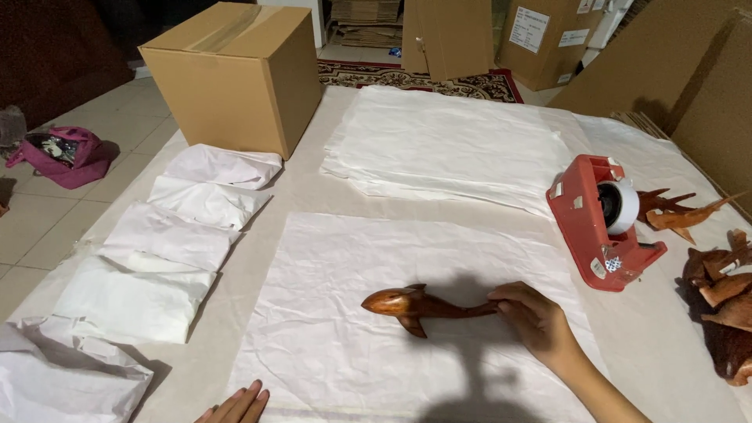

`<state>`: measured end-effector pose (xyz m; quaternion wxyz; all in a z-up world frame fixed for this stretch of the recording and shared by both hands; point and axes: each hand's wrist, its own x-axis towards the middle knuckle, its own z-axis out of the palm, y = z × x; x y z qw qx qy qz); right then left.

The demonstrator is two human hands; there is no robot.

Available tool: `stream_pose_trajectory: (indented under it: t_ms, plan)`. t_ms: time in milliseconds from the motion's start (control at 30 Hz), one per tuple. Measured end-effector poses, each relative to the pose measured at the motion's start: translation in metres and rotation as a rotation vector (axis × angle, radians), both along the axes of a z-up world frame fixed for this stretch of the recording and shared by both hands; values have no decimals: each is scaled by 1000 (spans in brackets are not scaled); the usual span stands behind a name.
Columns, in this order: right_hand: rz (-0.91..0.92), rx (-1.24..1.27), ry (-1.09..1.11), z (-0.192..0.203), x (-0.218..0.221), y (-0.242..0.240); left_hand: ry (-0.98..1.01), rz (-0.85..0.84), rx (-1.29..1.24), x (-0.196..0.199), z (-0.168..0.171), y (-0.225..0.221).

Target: Wrapping wooden shark figurines in protective paper and securing them with tape.

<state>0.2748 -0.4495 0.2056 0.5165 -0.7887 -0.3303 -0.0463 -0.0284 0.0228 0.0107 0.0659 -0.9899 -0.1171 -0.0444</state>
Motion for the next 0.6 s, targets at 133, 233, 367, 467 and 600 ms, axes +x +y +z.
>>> stream_pose_trajectory:
  t_ms: [133,233,367,467,600]
  plan:
    - [8,9,-102,13,-6,6,-34,-52,-5,-3,11,-1]
    - [-54,-176,-480,19,-7,7,-107,-70,-16,-2,8,-9]
    - [-41,-388,-814,24,-10,7,-381,2,-75,9,-40,-1]
    - [-90,-371,-822,34,-13,1,-274,44,-144,7,-44,4]
    - [-147,-277,-774,42,-17,-8,-127,139,-278,6,-34,3]
